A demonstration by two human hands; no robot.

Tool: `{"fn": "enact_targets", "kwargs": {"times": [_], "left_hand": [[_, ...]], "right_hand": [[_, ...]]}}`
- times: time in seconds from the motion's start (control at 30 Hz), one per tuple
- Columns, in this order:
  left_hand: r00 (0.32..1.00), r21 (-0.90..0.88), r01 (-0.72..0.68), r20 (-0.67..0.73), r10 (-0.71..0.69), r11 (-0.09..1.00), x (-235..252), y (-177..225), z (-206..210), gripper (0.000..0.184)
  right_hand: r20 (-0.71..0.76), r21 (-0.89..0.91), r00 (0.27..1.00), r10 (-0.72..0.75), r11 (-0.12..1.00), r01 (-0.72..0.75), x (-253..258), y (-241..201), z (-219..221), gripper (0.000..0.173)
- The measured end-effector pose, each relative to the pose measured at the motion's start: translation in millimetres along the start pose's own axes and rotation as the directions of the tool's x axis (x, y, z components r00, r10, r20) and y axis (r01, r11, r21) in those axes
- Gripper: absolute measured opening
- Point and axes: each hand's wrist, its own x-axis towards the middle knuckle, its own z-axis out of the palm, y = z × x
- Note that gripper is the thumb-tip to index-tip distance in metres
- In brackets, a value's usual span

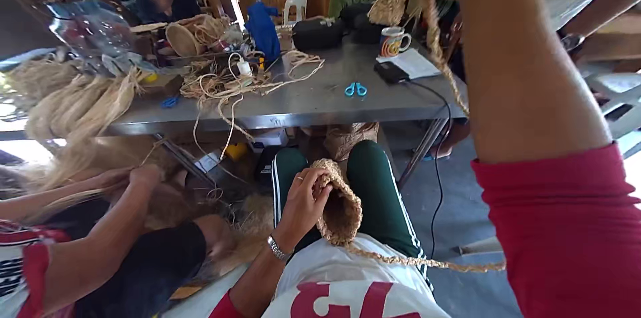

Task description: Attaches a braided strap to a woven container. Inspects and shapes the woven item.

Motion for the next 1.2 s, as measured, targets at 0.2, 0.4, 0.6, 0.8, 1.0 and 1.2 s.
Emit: {"fn": "enact_targets", "kwargs": {"times": [0.2, 0.4, 0.6, 0.8, 1.0, 1.2], "left_hand": [[0.999, -0.057, 0.023, 0.035, -0.021, 0.998, -6.1, -5.8, -4.9, 0.035], [1.000, -0.061, -0.019, 0.018, 0.020, 0.998, -4.9, -5.3, -4.3, 0.035], [1.000, -0.040, -0.016, -0.005, 0.016, 0.999, -4.1, -3.1, 0.2, 0.031], [1.000, -0.004, -0.005, -0.011, 0.005, 1.000, -1.2, -9.8, 0.6, 0.027], [1.000, -0.147, 0.008, -0.006, -0.009, 0.989, -10.5, -13.1, 3.1, 0.036], [0.999, -0.152, -0.017, -0.040, 0.011, 0.988, -24.3, -10.8, 11.0, 0.038]], "right_hand": [[0.634, -0.352, 0.766, -0.107, 0.842, 0.409, -109.3, 18.5, 119.3, 0.029], [0.613, -0.107, 0.771, -0.171, 0.950, 0.295, -192.1, 85.1, 141.6, 0.028], [0.358, -0.017, 0.931, -0.066, 0.997, 0.078, -234.1, 130.7, 141.7, 0.042], [0.317, 0.037, 0.948, -0.025, 0.999, 0.014, -245.8, 148.2, 157.8, 0.035], [0.360, 0.107, 0.927, 0.105, 0.982, -0.153, -250.4, 146.3, 161.1, 0.031], [0.321, 0.112, 0.940, 0.117, 0.981, -0.160, -271.8, 151.4, 162.7, 0.032]]}}
